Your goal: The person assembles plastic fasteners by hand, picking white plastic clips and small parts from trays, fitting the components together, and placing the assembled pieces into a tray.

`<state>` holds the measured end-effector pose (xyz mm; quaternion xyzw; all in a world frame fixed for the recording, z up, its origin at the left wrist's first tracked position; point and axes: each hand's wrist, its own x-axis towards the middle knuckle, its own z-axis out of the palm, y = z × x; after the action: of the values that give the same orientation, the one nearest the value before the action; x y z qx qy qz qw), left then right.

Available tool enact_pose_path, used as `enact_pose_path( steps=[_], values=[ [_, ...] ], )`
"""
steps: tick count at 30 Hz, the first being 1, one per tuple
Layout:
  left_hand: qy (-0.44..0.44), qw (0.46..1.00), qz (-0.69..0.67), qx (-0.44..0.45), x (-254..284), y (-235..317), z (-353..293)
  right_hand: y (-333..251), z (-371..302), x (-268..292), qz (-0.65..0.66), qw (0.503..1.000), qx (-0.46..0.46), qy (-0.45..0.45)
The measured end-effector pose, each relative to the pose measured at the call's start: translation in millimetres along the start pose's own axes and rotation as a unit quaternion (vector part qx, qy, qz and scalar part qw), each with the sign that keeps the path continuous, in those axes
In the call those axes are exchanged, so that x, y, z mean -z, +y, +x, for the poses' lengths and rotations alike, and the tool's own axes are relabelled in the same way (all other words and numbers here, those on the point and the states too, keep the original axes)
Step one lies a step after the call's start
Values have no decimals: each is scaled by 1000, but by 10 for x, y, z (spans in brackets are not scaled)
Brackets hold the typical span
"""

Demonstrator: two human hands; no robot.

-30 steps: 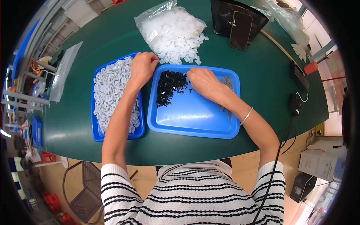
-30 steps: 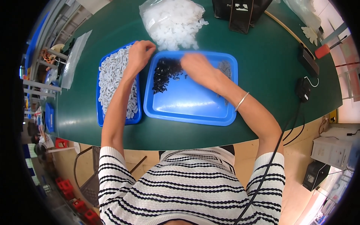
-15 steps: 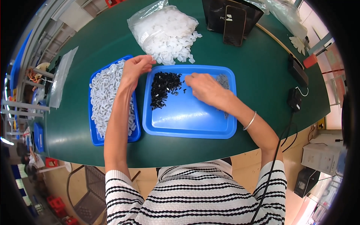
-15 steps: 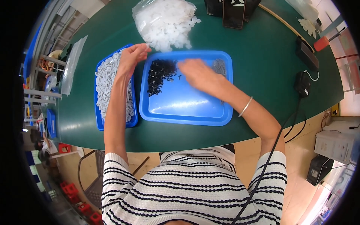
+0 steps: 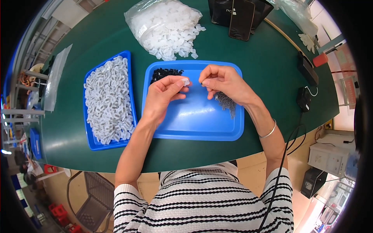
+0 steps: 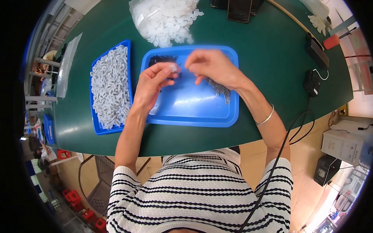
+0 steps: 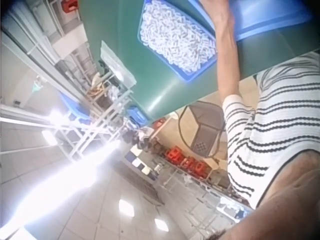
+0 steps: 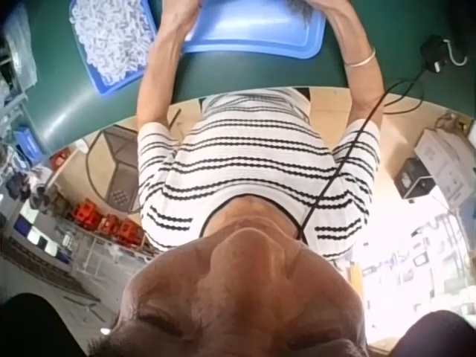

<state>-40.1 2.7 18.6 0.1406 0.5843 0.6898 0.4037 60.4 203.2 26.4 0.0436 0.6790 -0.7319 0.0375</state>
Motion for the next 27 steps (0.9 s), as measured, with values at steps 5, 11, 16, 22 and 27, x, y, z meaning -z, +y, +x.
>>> enact_pose_path(
  steps=[5,11,16,22,27],
  values=[
    [55,993,74,-77,-21,-52,38,-14,-6,-32,53,998,2,26],
    [-17,999,16,-31,-84,-116,70,57,7,-67,58,997,7,53],
    [42,996,33,-72,-108,-120,71,97,12,-137,11,996,50,75],
    [46,995,-48,-71,-160,-162,41,48,-80,-390,-70,982,133,118],
    [40,997,-55,-38,-176,-126,6,22,-96,-401,-160,964,143,159]
  ],
)
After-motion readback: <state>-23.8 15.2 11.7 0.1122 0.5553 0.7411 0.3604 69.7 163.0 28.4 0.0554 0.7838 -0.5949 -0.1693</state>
